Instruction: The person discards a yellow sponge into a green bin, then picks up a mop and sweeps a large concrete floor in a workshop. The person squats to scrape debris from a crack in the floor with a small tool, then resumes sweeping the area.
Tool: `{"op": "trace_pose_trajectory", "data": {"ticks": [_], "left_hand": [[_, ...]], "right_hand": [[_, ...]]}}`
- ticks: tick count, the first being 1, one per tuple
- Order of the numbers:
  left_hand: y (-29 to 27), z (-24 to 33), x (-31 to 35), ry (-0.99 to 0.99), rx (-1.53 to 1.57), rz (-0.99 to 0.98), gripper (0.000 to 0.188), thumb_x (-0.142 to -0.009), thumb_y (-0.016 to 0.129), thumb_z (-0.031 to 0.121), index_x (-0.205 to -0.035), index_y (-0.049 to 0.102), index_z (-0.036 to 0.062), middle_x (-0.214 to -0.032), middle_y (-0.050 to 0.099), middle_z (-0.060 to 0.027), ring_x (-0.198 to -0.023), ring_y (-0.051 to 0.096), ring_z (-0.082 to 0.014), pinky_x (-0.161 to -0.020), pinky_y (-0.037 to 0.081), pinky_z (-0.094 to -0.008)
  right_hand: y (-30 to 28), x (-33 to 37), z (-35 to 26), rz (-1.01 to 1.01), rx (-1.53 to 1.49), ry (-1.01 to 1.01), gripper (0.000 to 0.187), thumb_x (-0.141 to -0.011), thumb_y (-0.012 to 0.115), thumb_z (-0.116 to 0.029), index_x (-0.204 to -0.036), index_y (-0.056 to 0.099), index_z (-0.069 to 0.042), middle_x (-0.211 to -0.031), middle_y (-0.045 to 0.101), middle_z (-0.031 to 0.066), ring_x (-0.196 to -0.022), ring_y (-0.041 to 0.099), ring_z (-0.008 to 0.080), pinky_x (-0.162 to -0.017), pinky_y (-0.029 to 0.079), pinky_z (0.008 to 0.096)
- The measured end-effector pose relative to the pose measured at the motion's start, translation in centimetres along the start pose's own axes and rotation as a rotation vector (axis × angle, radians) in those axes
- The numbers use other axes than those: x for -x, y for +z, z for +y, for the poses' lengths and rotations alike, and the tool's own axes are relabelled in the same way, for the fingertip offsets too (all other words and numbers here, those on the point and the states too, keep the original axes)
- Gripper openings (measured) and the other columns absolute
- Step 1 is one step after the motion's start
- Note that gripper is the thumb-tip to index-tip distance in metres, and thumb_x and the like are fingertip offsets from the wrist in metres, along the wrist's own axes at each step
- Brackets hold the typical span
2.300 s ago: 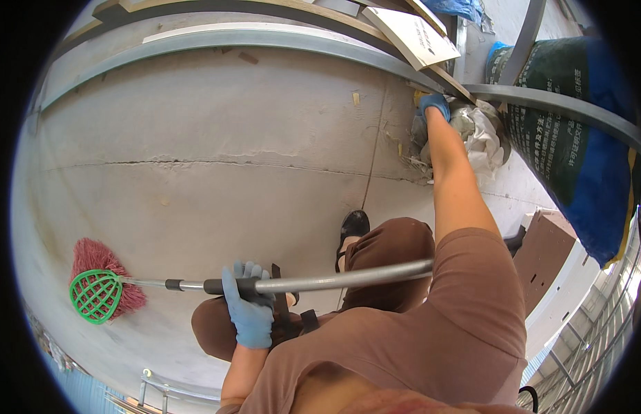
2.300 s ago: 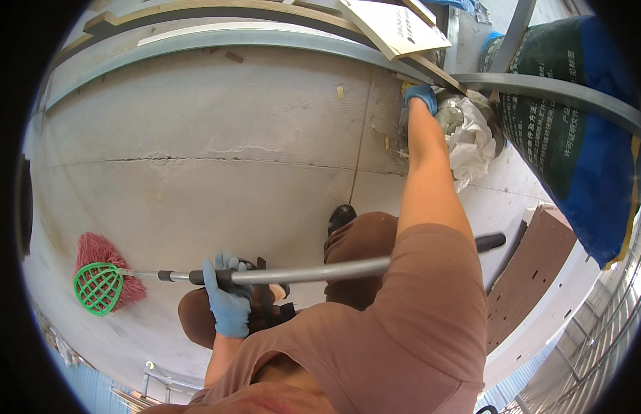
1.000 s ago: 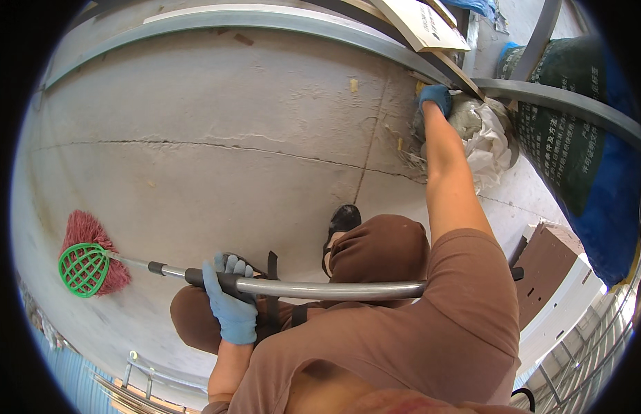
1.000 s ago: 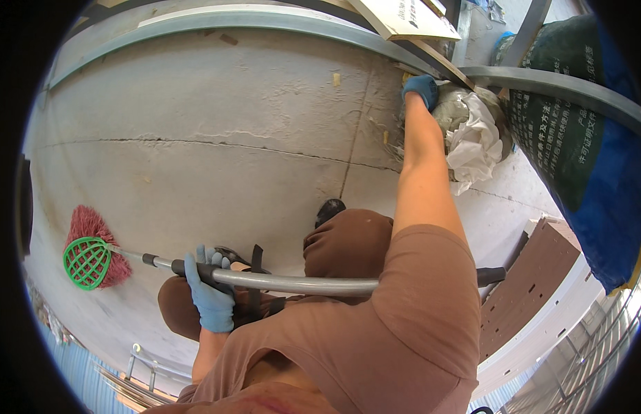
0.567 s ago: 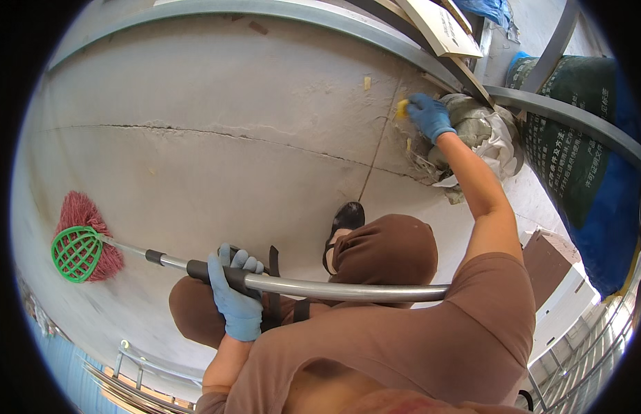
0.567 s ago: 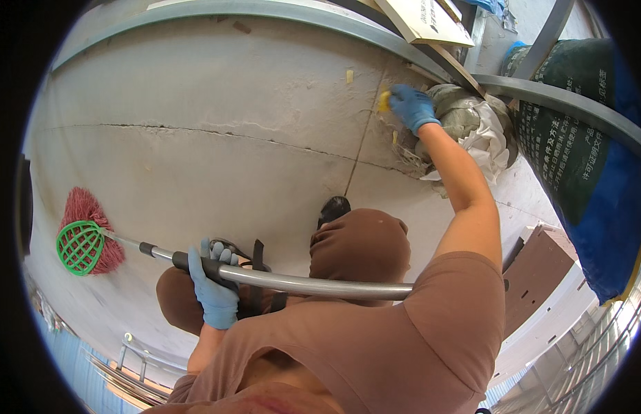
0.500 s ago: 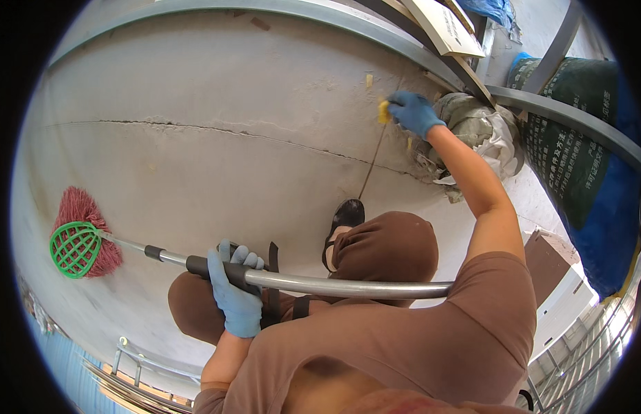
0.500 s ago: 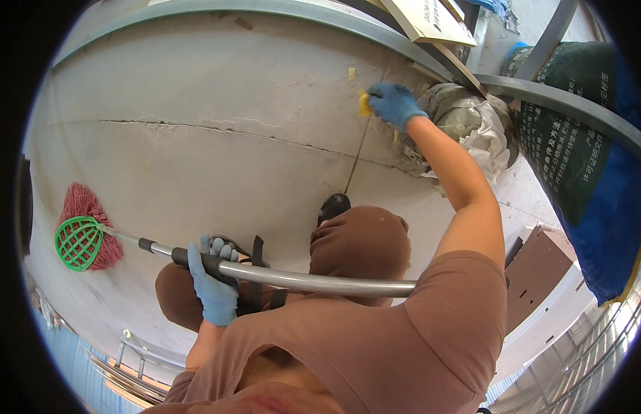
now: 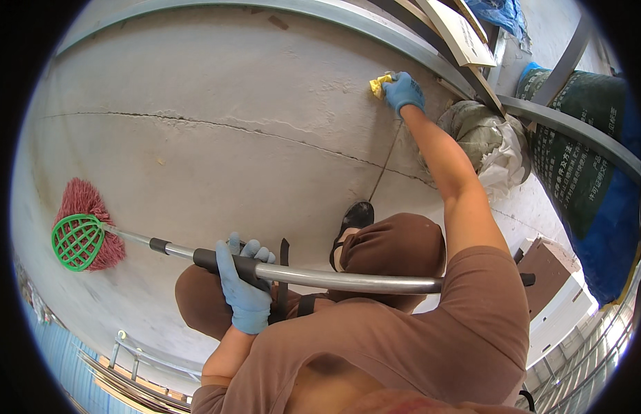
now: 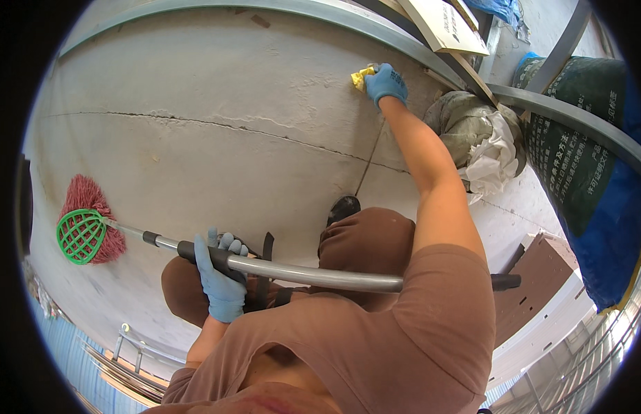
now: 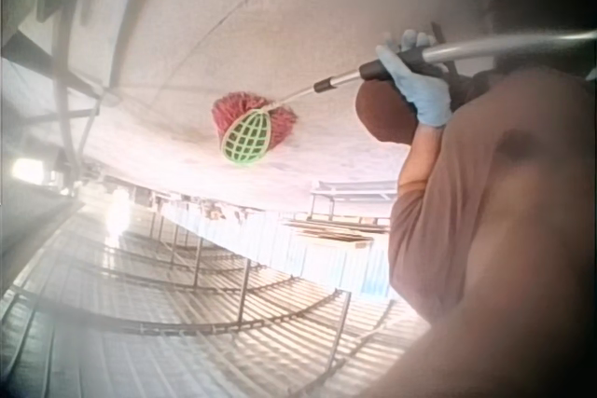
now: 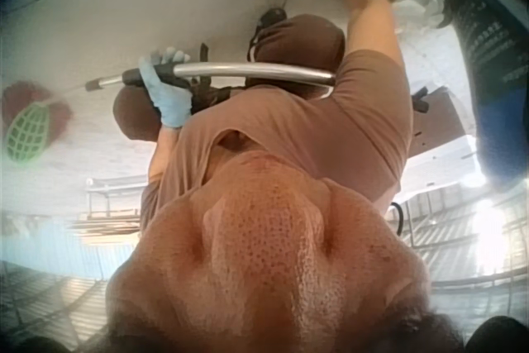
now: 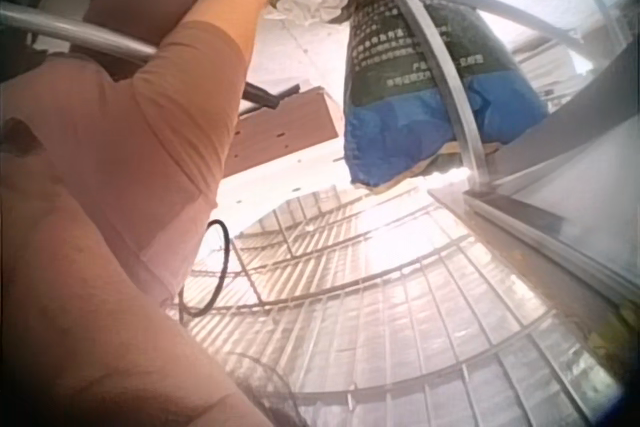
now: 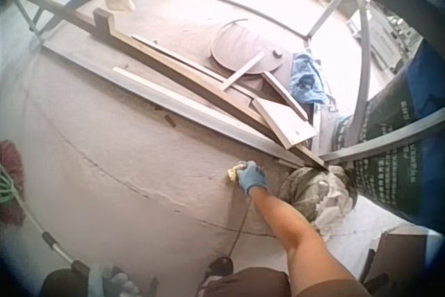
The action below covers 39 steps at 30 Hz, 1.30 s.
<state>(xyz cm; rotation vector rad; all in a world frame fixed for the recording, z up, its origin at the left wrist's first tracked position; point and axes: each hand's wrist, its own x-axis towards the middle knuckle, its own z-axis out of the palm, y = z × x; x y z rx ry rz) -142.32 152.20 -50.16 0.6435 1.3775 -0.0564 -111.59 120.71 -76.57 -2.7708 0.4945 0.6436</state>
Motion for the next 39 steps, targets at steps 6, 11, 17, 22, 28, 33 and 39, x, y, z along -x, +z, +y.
{"op": "trace_pose_trajectory", "data": {"ticks": [6, 11, 17, 22, 28, 33, 39], "left_hand": [[0.2, 0.4, 0.1, -0.007, 0.012, 0.000, 0.063, -0.096, 0.056, 0.054, -0.136, 0.044, 0.0071, -0.097, 0.056, -0.0079, -0.084, 0.055, -0.0212, -0.083, 0.049, -0.0369], [0.2, 0.6, 0.4, 0.000, 0.016, -0.028, 0.064, -0.096, 0.056, 0.055, -0.137, 0.042, 0.0085, -0.099, 0.056, -0.0083, -0.086, 0.056, -0.0217, -0.085, 0.049, -0.0375], [0.1, 0.9, 1.1, -0.014, 0.021, -0.030, 0.064, -0.096, 0.056, 0.055, -0.138, 0.041, 0.0092, -0.100, 0.056, -0.0086, -0.088, 0.055, -0.0217, -0.087, 0.050, -0.0386], [-0.3, 1.1, 1.3, -0.050, 0.019, -0.047, 0.062, -0.096, 0.056, 0.055, -0.137, 0.042, 0.0102, -0.102, 0.055, -0.0087, -0.088, 0.055, -0.0215, -0.087, 0.050, -0.0386], [-0.8, 1.1, 1.1, -0.074, 0.035, -0.053, 0.060, -0.097, 0.055, 0.054, -0.136, 0.042, 0.0101, -0.102, 0.055, -0.0089, -0.089, 0.055, -0.0216, -0.087, 0.050, -0.0388], [-0.8, 1.2, 0.9, -0.065, 0.034, -0.059, 0.060, -0.098, 0.055, 0.054, -0.137, 0.042, 0.0108, -0.104, 0.055, -0.0092, -0.090, 0.056, -0.0220, -0.088, 0.050, -0.0393], [-0.7, 1.4, 0.6, -0.087, 0.049, -0.050, 0.061, -0.097, 0.055, 0.055, -0.138, 0.042, 0.0111, -0.105, 0.057, -0.0095, -0.092, 0.057, -0.0226, -0.088, 0.051, -0.0397]], "right_hand": [[-0.5, 0.2, -0.8, -0.035, 0.062, -0.007, 0.044, -0.081, 0.067, -0.032, -0.118, 0.070, -0.010, -0.114, 0.070, 0.0197, -0.108, 0.068, 0.0326, -0.093, 0.052, 0.0414], [0.2, -0.5, -1.3, -0.069, 0.075, 0.009, 0.041, -0.084, 0.062, -0.026, -0.123, 0.070, -0.018, -0.117, 0.071, 0.0169, -0.110, 0.068, 0.0312, -0.092, 0.053, 0.0406], [-0.8, 1.6, -2.4, -0.458, 0.010, -0.135, 0.036, -0.084, 0.063, -0.028, -0.116, 0.071, -0.014, -0.100, 0.074, 0.0164, -0.088, 0.073, 0.0269, -0.083, 0.054, 0.0393], [3.1, 8.1, -0.5, -0.370, -0.147, -0.217, 0.030, -0.088, 0.061, -0.029, -0.108, 0.071, -0.010, -0.086, 0.073, 0.0125, -0.073, 0.071, 0.0227, -0.070, 0.055, 0.0370], [3.2, 3.4, 1.8, -0.039, -0.350, 0.033, 0.034, -0.084, 0.064, -0.032, -0.108, 0.072, -0.010, -0.094, 0.074, 0.0153, -0.084, 0.073, 0.0303, -0.082, 0.054, 0.0404], [1.7, 0.8, 0.8, -0.045, -0.207, 0.130, 0.031, -0.082, 0.065, -0.029, -0.104, 0.075, -0.010, -0.095, 0.075, 0.0157, -0.088, 0.073, 0.0308, -0.080, 0.055, 0.0401], [1.0, 1.4, -0.8, 0.026, 0.004, 0.105, 0.031, -0.083, 0.066, -0.028, -0.105, 0.076, -0.009, -0.107, 0.073, 0.0178, -0.101, 0.070, 0.0315, -0.085, 0.054, 0.0409]]}}
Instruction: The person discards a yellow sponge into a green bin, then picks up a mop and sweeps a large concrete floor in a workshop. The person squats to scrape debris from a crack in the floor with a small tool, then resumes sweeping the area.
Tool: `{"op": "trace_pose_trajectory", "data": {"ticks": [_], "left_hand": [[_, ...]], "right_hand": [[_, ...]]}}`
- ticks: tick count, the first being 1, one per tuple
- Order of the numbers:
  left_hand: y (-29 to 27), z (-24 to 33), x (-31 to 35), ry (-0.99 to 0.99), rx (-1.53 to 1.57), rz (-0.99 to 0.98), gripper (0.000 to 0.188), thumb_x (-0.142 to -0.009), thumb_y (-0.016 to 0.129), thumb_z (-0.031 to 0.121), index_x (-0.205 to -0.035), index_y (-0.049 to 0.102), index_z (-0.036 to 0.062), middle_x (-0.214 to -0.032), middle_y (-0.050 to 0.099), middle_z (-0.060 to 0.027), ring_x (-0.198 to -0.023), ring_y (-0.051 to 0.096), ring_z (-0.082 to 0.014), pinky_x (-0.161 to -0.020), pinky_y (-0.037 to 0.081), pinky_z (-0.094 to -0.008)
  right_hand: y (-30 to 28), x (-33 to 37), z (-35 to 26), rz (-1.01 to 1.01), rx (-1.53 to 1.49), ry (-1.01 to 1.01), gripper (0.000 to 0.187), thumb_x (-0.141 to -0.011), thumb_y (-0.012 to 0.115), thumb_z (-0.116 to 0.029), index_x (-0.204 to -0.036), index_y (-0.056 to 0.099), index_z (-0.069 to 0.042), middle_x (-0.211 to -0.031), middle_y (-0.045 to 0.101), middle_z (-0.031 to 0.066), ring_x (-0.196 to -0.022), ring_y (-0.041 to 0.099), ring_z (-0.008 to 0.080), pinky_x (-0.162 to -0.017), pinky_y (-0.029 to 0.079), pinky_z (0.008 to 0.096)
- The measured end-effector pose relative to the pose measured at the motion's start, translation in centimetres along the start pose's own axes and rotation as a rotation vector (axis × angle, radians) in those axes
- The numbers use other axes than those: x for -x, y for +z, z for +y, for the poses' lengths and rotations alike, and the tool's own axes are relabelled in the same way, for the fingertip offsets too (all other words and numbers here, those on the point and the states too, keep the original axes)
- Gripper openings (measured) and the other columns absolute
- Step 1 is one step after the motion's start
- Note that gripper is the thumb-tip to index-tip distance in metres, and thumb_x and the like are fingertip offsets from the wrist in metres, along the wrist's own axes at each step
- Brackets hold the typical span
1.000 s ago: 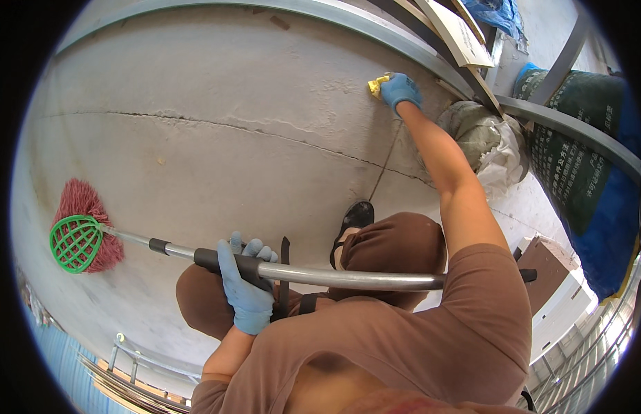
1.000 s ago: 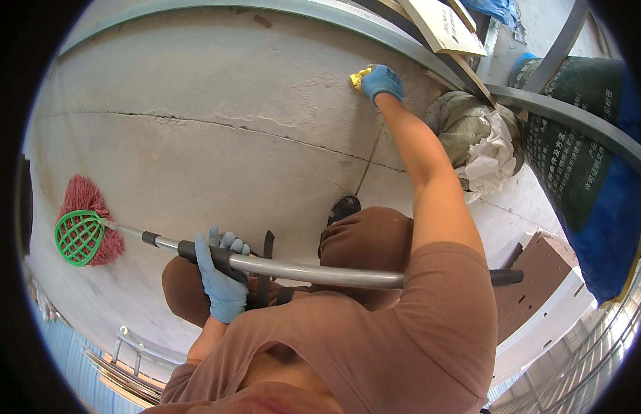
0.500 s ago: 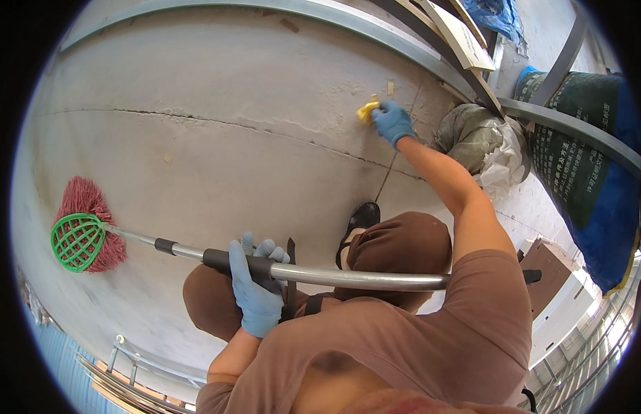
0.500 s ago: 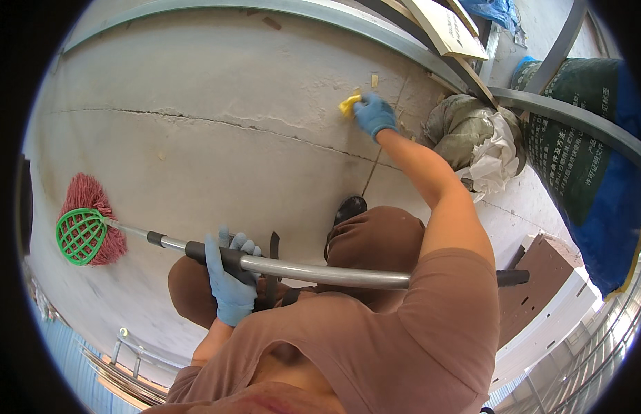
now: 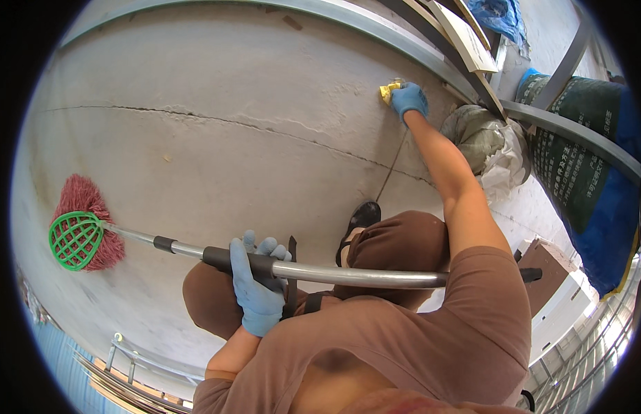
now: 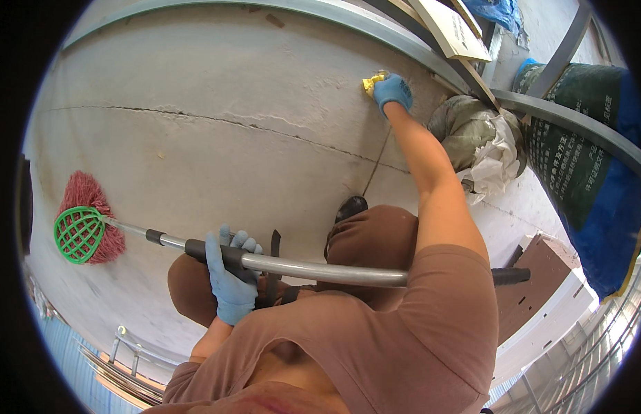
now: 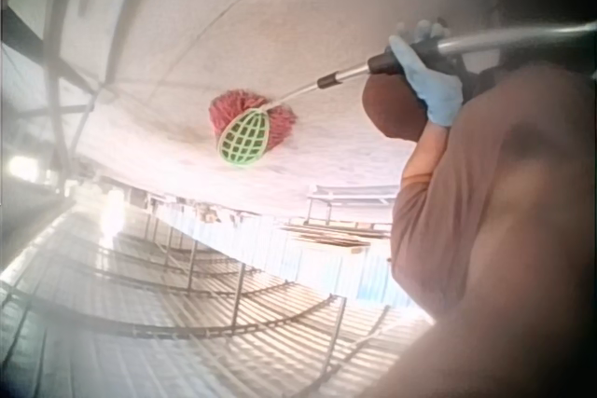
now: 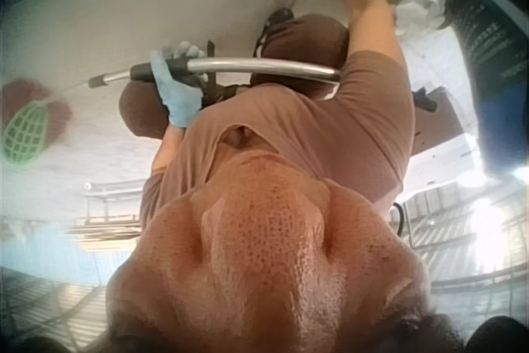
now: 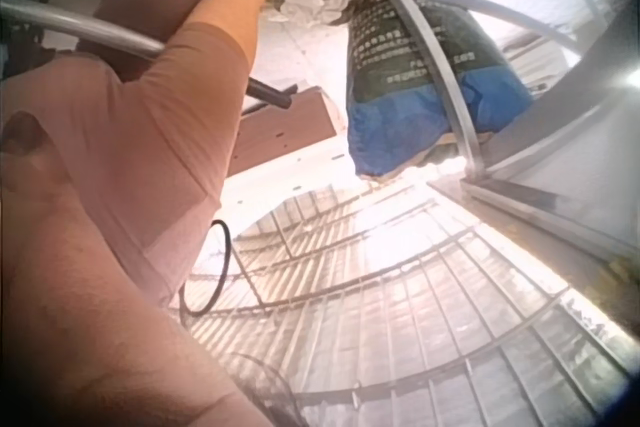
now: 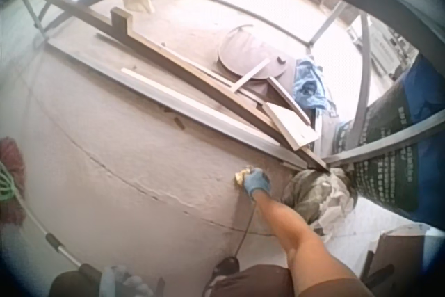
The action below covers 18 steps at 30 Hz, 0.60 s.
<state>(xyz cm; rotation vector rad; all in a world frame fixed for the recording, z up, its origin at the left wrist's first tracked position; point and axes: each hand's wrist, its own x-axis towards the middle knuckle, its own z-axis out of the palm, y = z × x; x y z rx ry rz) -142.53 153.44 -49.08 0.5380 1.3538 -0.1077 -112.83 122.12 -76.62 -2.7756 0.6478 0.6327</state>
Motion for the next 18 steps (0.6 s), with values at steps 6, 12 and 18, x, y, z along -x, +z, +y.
{"op": "trace_pose_trajectory", "data": {"ticks": [6, 12, 18], "left_hand": [[0.2, 0.2, -0.1, 0.008, -0.017, 0.017, 0.060, -0.097, 0.055, 0.055, -0.138, 0.042, 0.0111, -0.104, 0.057, -0.0091, -0.092, 0.058, -0.0225, -0.089, 0.050, -0.0397], [0.3, 0.3, 0.0, 0.024, -0.036, 0.005, 0.062, -0.098, 0.053, 0.055, -0.139, 0.041, 0.0103, -0.106, 0.058, -0.0097, -0.092, 0.058, -0.0231, -0.090, 0.050, -0.0397], [-0.6, 0.3, 0.0, 0.023, -0.018, -0.027, 0.062, -0.098, 0.053, 0.054, -0.140, 0.041, 0.0097, -0.106, 0.058, -0.0103, -0.093, 0.058, -0.0235, -0.090, 0.050, -0.0402]], "right_hand": [[0.4, -1.1, -1.7, -0.067, 0.038, 0.185, 0.036, -0.081, 0.074, -0.025, -0.108, 0.073, -0.002, -0.110, 0.073, 0.0160, -0.099, 0.072, 0.0256, -0.085, 0.054, 0.0378], [1.6, -3.1, -1.1, -0.176, -0.149, 0.281, 0.026, -0.084, 0.072, -0.021, -0.101, 0.075, -0.002, -0.094, 0.076, 0.0143, -0.083, 0.075, 0.0242, -0.072, 0.057, 0.0366], [1.7, -2.7, -0.3, -0.201, -0.435, 0.292, 0.014, -0.086, 0.064, -0.010, -0.083, 0.072, 0.001, -0.072, 0.070, 0.0135, -0.056, 0.067, 0.0208, -0.050, 0.053, 0.0376]]}}
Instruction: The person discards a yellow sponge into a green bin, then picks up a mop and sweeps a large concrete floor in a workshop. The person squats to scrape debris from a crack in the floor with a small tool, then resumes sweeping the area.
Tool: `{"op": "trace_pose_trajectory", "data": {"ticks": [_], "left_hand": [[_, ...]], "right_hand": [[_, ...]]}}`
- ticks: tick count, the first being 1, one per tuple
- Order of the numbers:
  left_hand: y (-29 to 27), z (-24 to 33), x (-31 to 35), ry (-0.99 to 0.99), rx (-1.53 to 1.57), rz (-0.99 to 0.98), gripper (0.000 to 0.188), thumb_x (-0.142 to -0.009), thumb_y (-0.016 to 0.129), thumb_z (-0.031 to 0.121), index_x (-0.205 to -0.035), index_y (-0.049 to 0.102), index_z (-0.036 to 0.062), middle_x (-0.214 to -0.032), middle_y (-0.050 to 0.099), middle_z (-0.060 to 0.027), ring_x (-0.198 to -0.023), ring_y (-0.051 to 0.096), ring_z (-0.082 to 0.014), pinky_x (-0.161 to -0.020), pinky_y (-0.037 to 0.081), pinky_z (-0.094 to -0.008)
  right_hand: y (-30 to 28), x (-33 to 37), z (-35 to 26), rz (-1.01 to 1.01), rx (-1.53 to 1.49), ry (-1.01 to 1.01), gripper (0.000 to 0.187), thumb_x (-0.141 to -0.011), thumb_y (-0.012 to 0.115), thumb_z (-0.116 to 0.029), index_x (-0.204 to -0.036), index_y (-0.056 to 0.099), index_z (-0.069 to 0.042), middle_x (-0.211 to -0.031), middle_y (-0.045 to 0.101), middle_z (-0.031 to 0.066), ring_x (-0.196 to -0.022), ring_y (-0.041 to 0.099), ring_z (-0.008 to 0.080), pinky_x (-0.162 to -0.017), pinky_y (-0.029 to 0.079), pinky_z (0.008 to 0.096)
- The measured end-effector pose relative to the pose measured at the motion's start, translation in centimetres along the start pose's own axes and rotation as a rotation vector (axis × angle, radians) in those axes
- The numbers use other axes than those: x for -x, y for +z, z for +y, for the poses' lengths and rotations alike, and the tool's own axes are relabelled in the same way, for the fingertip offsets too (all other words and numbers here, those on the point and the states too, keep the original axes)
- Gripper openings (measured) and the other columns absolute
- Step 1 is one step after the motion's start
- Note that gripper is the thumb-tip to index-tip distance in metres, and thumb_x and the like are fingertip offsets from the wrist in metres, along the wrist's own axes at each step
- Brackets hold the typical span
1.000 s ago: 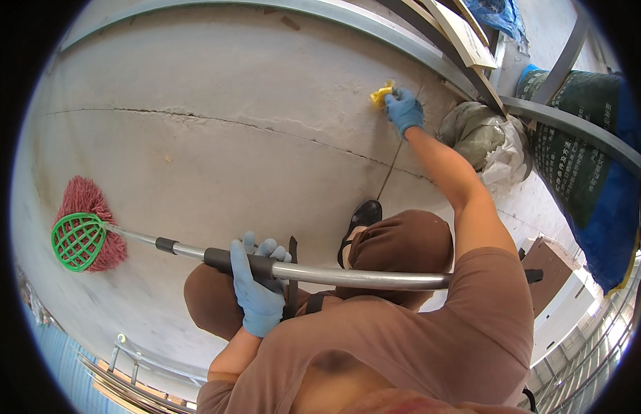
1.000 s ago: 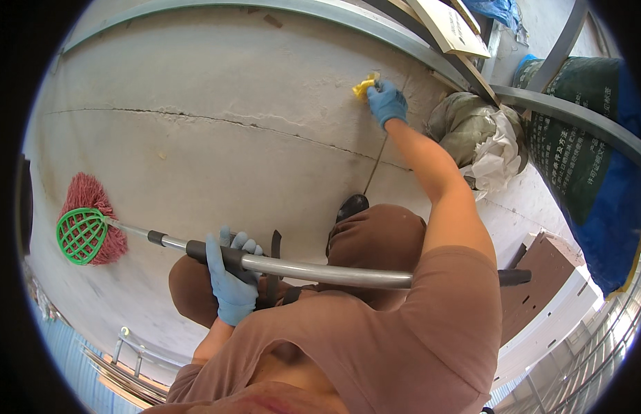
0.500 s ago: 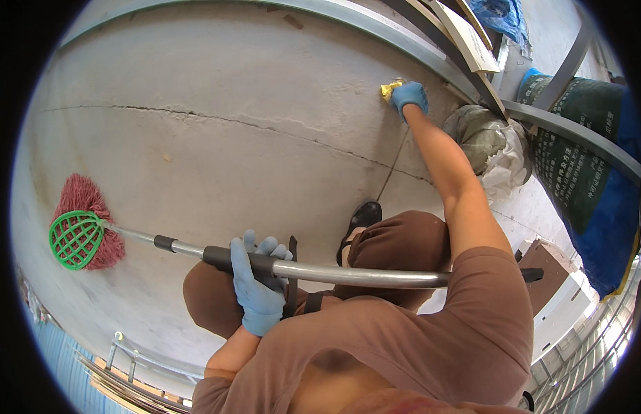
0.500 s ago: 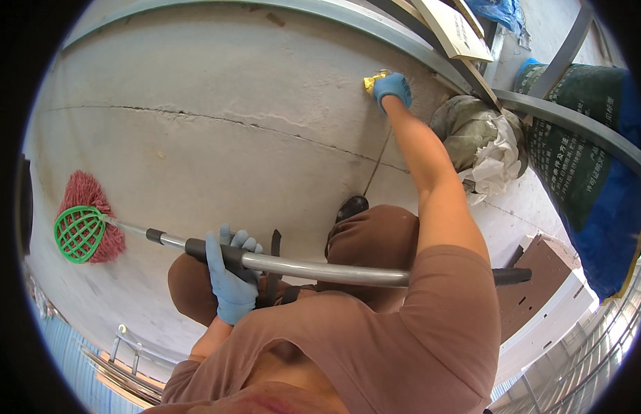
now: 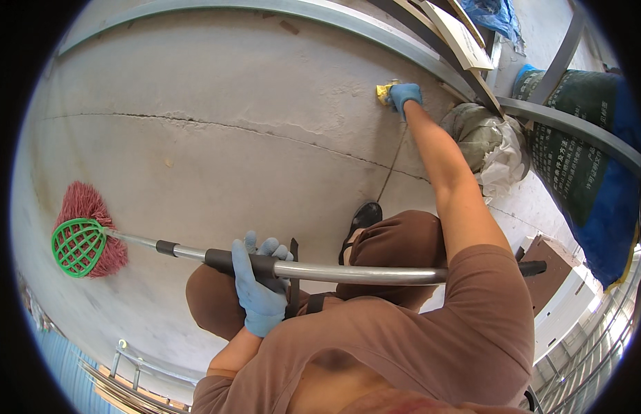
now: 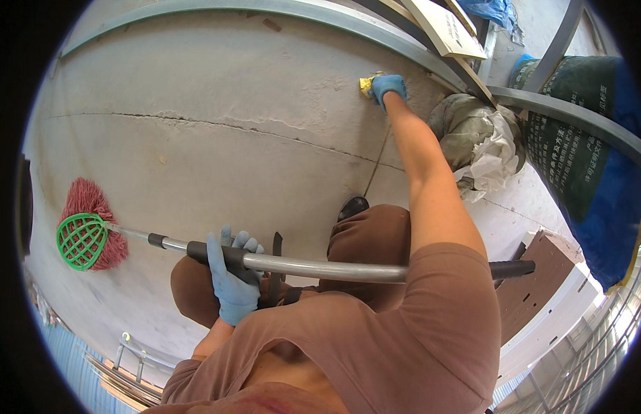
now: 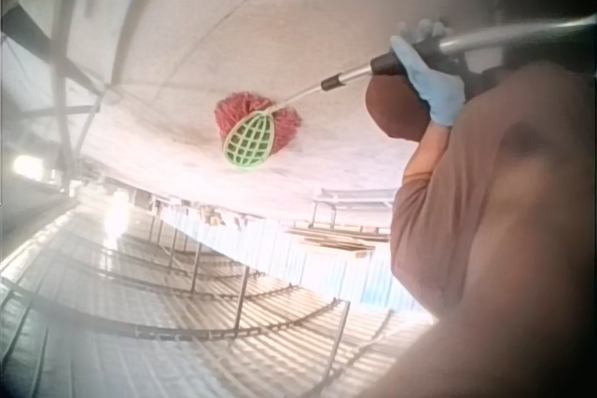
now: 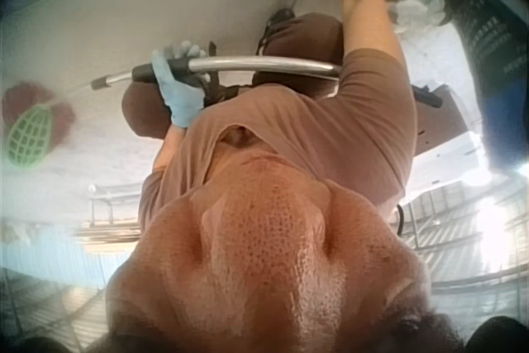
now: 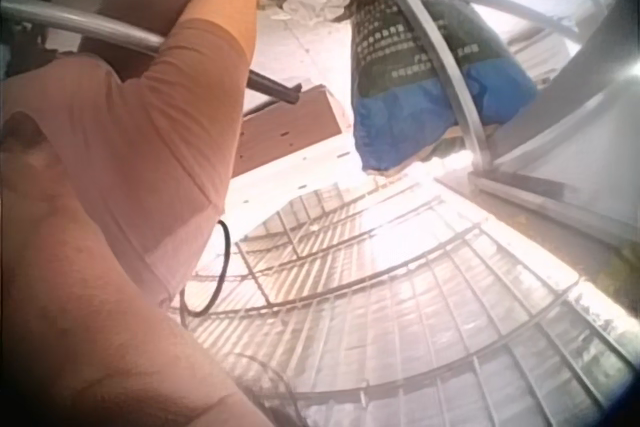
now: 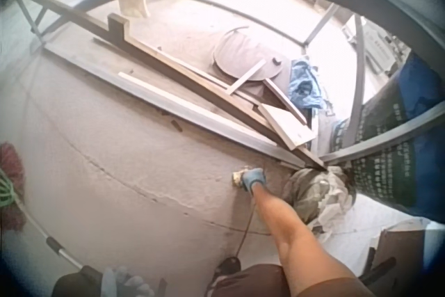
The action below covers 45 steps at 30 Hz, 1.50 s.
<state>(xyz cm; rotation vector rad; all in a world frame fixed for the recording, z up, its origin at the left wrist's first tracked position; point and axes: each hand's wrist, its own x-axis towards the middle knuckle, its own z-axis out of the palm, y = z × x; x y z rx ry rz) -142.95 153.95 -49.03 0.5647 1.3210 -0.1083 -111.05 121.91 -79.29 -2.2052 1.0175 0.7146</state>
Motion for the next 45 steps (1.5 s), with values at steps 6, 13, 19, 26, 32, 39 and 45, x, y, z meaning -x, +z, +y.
{"op": "trace_pose_trajectory", "data": {"ticks": [6, 13, 19, 26, 32, 39, 45], "left_hand": [[-1.5, 0.6, 0.6, 0.006, 0.012, -0.015, 0.064, -0.098, 0.053, 0.054, -0.141, 0.038, 0.0086, -0.107, 0.058, -0.0118, -0.094, 0.059, -0.0234, -0.090, 0.051, -0.0404], [-3.6, 1.9, 0.6, -0.061, 0.181, -0.057, 0.048, -0.099, 0.059, 0.042, -0.131, 0.046, 0.0093, -0.105, 0.064, -0.0134, -0.095, 0.064, -0.0245, -0.085, 0.054, -0.0381], [-6.6, 4.4, 0.9, -0.135, 0.287, -0.163, 0.040, -0.098, 0.063, 0.035, -0.127, 0.051, 0.0105, -0.109, 0.065, -0.0127, -0.099, 0.066, -0.0248, -0.089, 0.054, -0.0371], [-10.0, 6.6, 1.5, -0.280, 0.240, -0.343, 0.046, -0.099, 0.062, 0.031, -0.132, 0.052, 0.0009, -0.115, 0.066, -0.0129, -0.112, 0.062, -0.0222, -0.097, 0.051, -0.0360], [-12.5, 8.6, 1.3, -0.306, 0.264, -0.553, 0.020, -0.100, 0.060, 0.022, -0.107, 0.067, 0.0056, -0.095, 0.068, -0.0022, -0.084, 0.061, -0.0082, -0.072, 0.050, -0.0234], [-14.0, 10.7, 0.5, -0.315, 0.198, -0.625, 0.039, -0.101, 0.060, 0.024, -0.131, 0.058, 0.0004, -0.119, 0.067, -0.0066, -0.108, 0.062, -0.0130, -0.091, 0.050, -0.0279], [-15.4, 11.8, 0.0, -0.265, 0.134, -0.639, 0.039, -0.101, 0.060, 0.027, -0.129, 0.059, -0.0004, -0.119, 0.067, -0.0064, -0.109, 0.061, -0.0125, -0.093, 0.050, -0.0277]], "right_hand": [[0.7, 5.0, -1.1, -0.197, -0.126, -0.129, 0.021, -0.089, 0.064, -0.017, -0.093, 0.071, 0.001, -0.072, 0.070, 0.0117, -0.051, 0.064, 0.0184, -0.049, 0.052, 0.0329], [10.1, 20.5, -8.8, -0.645, 0.367, -0.607, 0.027, -0.087, 0.059, -0.016, -0.107, 0.072, -0.002, -0.078, 0.071, 0.0093, -0.061, 0.067, 0.0141, -0.057, 0.054, 0.0298], [20.9, 32.0, -13.2, -0.720, 0.609, -0.911, 0.027, -0.088, 0.058, -0.021, -0.108, 0.072, -0.008, -0.079, 0.072, 0.0078, -0.064, 0.068, 0.0165, -0.065, 0.055, 0.0316], [34.6, 39.1, -14.8, -0.651, 0.848, -1.248, 0.028, -0.088, 0.059, -0.028, -0.108, 0.072, -0.014, -0.106, 0.072, 0.0113, -0.099, 0.069, 0.0314, -0.086, 0.053, 0.0418], [40.9, 41.9, -14.8, -0.534, 0.895, -1.261, 0.030, -0.089, 0.057, -0.029, -0.111, 0.072, -0.015, -0.105, 0.073, 0.0119, -0.098, 0.069, 0.0320, -0.085, 0.053, 0.0418], [46.4, 43.7, -14.5, -0.334, 0.829, -1.190, 0.031, -0.090, 0.059, -0.034, -0.110, 0.072, -0.015, -0.107, 0.073, 0.0121, -0.099, 0.069, 0.0321, -0.085, 0.053, 0.0437], [48.1, 44.7, -15.1, -0.242, 0.910, -1.075, 0.027, -0.090, 0.061, -0.034, -0.104, 0.074, -0.014, -0.106, 0.073, 0.0130, -0.099, 0.069, 0.0333, -0.084, 0.054, 0.0440]]}}
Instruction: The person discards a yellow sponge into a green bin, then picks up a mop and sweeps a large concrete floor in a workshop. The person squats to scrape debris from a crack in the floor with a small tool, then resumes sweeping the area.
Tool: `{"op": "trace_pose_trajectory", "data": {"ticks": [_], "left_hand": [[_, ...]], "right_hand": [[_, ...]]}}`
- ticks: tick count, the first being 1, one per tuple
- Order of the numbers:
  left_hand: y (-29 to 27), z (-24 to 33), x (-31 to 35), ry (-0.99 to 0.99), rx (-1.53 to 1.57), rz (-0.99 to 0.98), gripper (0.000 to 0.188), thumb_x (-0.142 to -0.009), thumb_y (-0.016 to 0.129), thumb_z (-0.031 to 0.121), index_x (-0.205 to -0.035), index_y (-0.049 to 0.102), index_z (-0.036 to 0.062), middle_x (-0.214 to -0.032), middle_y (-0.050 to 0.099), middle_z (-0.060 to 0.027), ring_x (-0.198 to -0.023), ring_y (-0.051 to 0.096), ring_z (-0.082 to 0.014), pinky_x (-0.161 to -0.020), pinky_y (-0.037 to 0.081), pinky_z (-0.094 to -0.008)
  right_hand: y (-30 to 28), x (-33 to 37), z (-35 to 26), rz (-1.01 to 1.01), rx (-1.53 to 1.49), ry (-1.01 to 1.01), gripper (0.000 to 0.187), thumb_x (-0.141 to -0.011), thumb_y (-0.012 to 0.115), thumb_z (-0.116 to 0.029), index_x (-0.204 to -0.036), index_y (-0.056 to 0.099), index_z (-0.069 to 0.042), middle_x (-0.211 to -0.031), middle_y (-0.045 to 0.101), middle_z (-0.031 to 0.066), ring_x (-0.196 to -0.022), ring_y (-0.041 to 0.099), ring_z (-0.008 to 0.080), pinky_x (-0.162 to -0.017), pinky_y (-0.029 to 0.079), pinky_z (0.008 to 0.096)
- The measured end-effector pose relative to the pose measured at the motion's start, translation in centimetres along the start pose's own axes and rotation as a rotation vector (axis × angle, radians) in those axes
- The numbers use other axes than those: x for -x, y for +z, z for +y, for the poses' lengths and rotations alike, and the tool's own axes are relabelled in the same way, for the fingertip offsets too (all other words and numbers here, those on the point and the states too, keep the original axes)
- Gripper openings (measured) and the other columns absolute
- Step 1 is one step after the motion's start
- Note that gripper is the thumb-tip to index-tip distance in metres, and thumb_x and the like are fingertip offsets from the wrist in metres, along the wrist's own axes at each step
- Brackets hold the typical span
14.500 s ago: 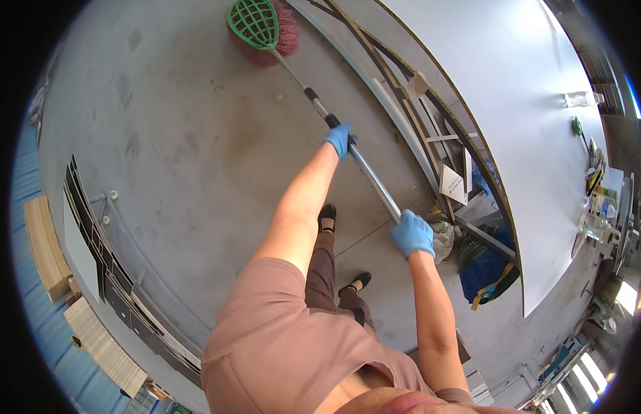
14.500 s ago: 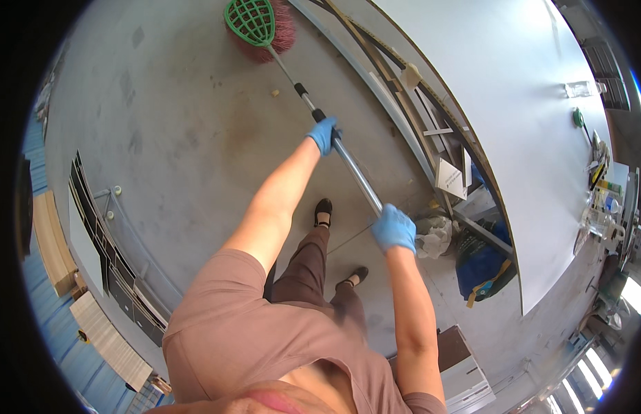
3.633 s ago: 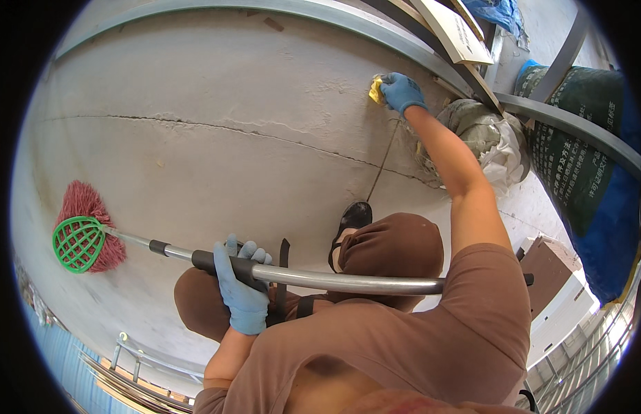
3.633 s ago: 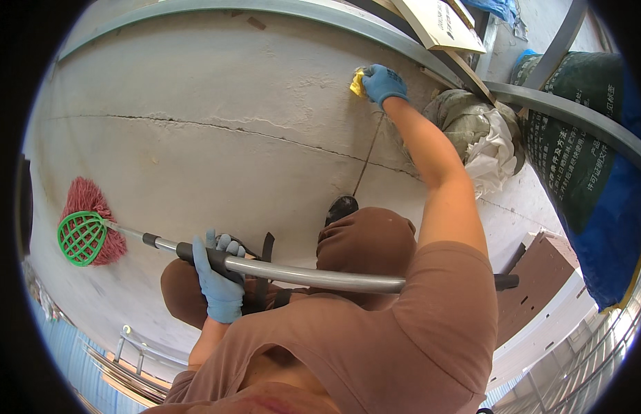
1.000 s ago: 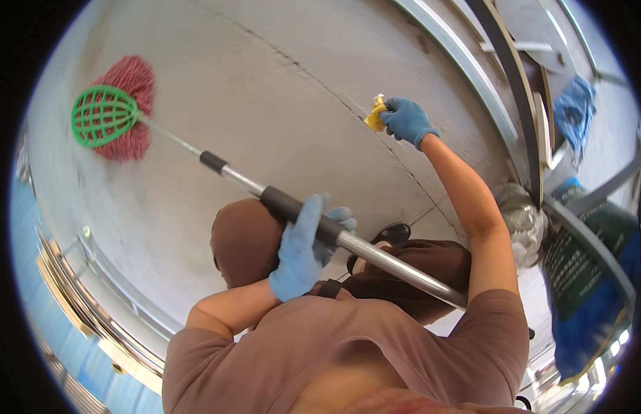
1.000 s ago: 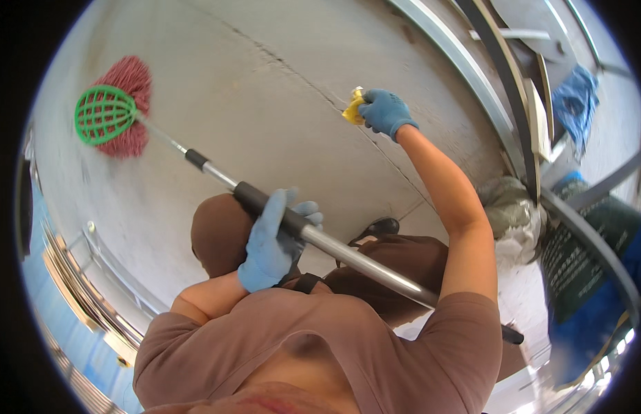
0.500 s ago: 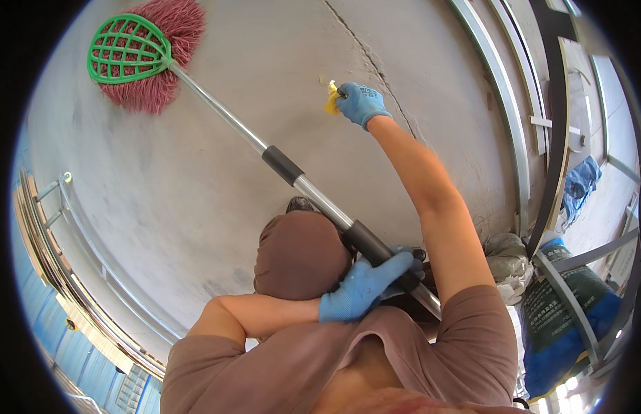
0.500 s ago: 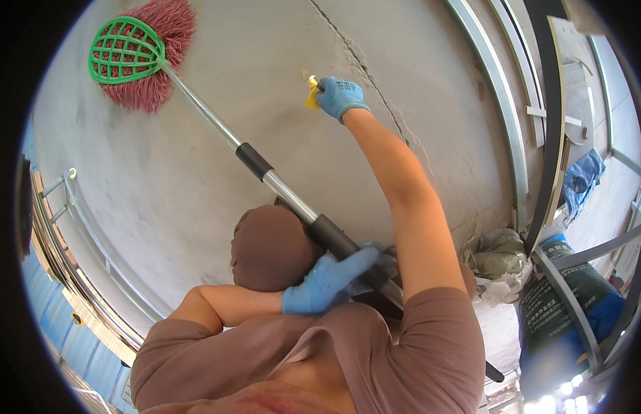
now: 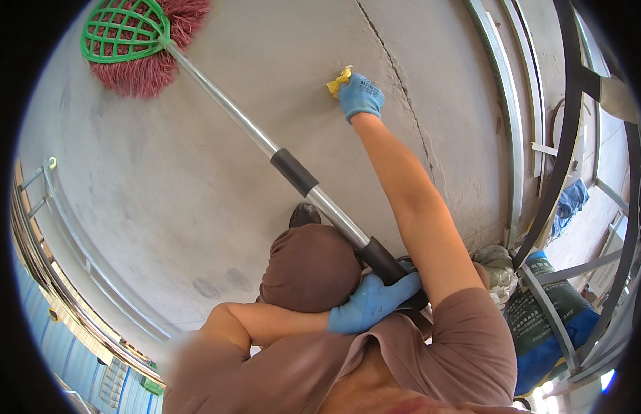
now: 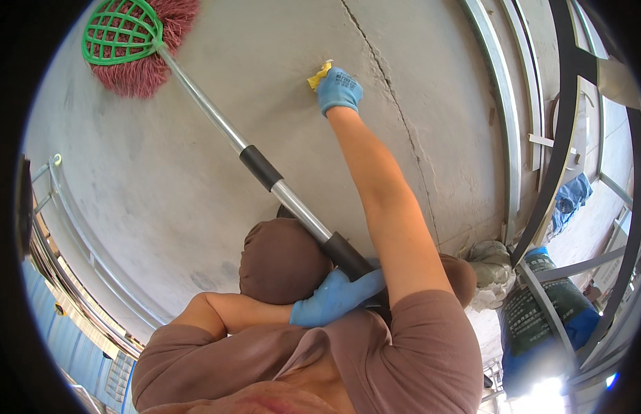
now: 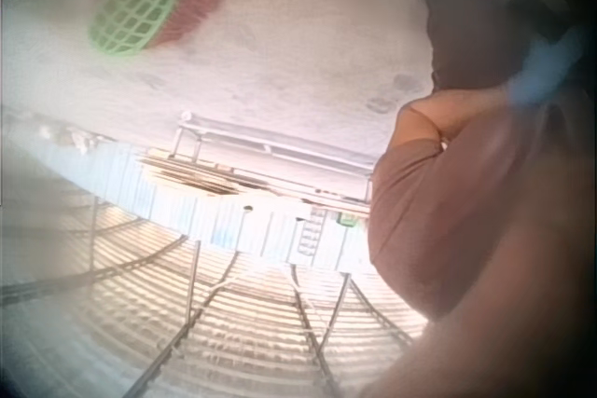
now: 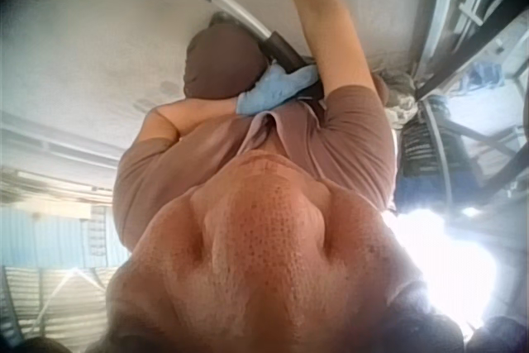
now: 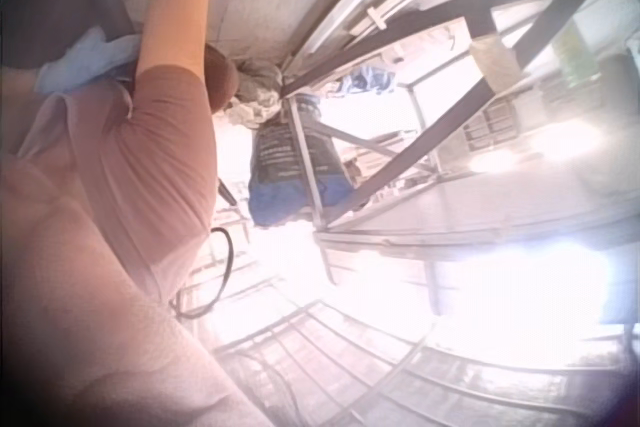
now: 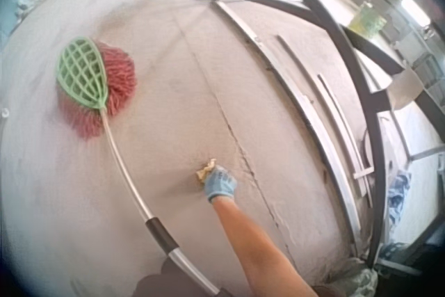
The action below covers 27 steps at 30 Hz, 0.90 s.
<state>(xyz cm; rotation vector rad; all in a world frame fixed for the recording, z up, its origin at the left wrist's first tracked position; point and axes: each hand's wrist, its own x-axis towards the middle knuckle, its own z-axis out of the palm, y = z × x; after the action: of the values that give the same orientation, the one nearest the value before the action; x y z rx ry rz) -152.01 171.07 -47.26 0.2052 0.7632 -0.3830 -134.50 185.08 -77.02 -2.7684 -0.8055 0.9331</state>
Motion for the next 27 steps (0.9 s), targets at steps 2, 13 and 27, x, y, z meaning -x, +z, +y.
{"op": "trace_pose_trajectory", "data": {"ticks": [2, 13, 27], "left_hand": [[-0.2, 0.0, 0.0, 0.007, 0.024, -0.018, 0.040, -0.101, 0.061, 0.028, -0.127, 0.059, -0.0014, -0.118, 0.067, -0.0063, -0.109, 0.061, -0.0125, -0.093, 0.050, -0.0277], [-0.7, -0.2, 0.3, 0.080, 0.012, 0.029, 0.042, -0.099, 0.064, 0.027, -0.126, 0.058, -0.0041, -0.116, 0.067, -0.0072, -0.109, 0.061, -0.0132, -0.092, 0.051, -0.0290], [-0.8, -0.5, 0.2, -0.014, -0.013, 0.013, 0.040, -0.101, 0.059, 0.026, -0.129, 0.057, -0.0029, -0.122, 0.065, -0.0108, -0.113, 0.062, -0.0172, -0.097, 0.050, -0.0330]], "right_hand": [[-0.4, -0.1, -0.4, -0.028, -0.023, 0.050, 0.028, -0.089, 0.062, -0.033, -0.103, 0.075, -0.013, -0.106, 0.073, 0.0138, -0.099, 0.070, 0.0336, -0.084, 0.054, 0.0437], [0.2, -2.2, -0.9, -0.089, -0.176, 0.272, 0.027, -0.087, 0.064, -0.027, -0.098, 0.076, -0.005, -0.094, 0.075, 0.0151, -0.086, 0.073, 0.0298, -0.078, 0.056, 0.0419], [0.5, 7.7, -0.6, -0.321, -0.226, -0.196, 0.026, -0.084, 0.060, -0.027, -0.098, 0.074, -0.009, -0.072, 0.073, 0.0069, -0.061, 0.071, 0.0190, -0.065, 0.055, 0.0330]]}}
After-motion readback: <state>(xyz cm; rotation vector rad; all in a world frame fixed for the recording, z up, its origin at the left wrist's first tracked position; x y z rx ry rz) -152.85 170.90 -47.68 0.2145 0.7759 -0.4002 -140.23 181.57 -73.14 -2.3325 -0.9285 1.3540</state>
